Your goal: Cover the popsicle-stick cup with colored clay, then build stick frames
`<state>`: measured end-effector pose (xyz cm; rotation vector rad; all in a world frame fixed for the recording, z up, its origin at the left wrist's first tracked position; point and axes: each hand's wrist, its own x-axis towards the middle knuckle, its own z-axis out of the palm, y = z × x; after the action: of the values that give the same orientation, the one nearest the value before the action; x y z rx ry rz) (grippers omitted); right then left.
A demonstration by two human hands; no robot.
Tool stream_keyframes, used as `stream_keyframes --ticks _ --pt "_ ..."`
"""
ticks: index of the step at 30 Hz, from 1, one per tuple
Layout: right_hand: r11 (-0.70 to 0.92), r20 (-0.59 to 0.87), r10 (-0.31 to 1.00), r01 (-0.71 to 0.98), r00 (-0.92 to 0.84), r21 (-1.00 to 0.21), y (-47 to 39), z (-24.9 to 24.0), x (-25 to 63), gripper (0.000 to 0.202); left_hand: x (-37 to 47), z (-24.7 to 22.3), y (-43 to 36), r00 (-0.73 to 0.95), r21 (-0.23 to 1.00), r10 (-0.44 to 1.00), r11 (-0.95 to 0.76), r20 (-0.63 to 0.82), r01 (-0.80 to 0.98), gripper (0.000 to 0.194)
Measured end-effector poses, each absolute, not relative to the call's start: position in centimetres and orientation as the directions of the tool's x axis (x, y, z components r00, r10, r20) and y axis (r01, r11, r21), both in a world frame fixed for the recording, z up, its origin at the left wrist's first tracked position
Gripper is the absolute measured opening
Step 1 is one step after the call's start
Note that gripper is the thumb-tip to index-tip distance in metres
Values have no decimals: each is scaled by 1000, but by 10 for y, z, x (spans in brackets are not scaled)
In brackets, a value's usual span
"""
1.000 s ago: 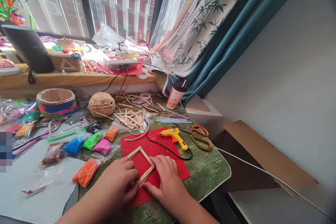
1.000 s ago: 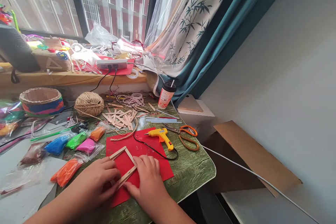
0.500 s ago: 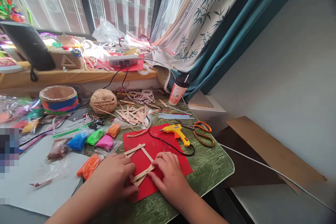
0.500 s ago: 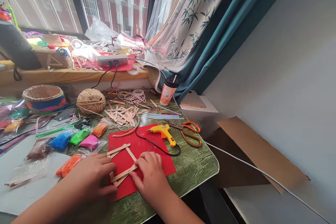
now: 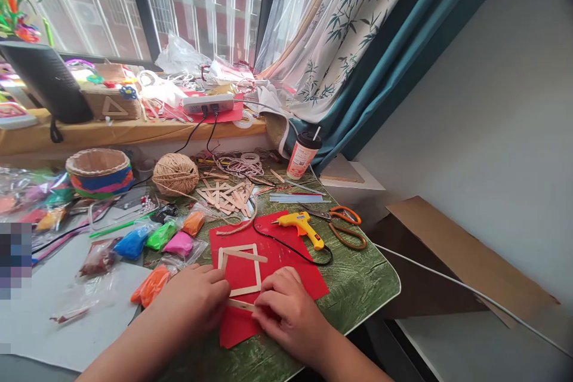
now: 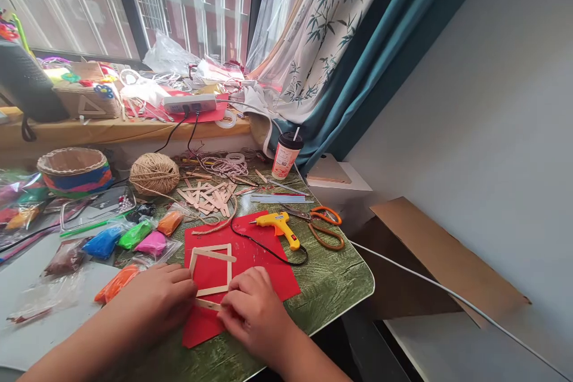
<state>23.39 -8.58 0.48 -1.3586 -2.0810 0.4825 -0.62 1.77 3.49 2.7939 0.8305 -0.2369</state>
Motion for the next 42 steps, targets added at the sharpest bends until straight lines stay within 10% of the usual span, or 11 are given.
stream_keyframes --ticks 6,14,20,27,42 --pt "330 418 908 651 -21 -683 -93 7 245 44 -15 16 18 936 186 347 -925 63 331 12" --pt "-124 -96 980 158 177 -980 -77 3 231 36 -21 25 27 866 181 401 -915 300 361 21" --pt "-266 -300 945 -227 128 -937 -69 7 217 67 -22 34 33 627 659 740 -600 242 454 28" --pt "-267 -303 938 -205 169 -942 -50 22 219 72 -13 38 31 393 921 912 -45 -121 388 61" --pt "-213 -190 976 299 103 -930 -46 -10 221 50 -15 25 34 467 644 881 -318 -70 696 46"
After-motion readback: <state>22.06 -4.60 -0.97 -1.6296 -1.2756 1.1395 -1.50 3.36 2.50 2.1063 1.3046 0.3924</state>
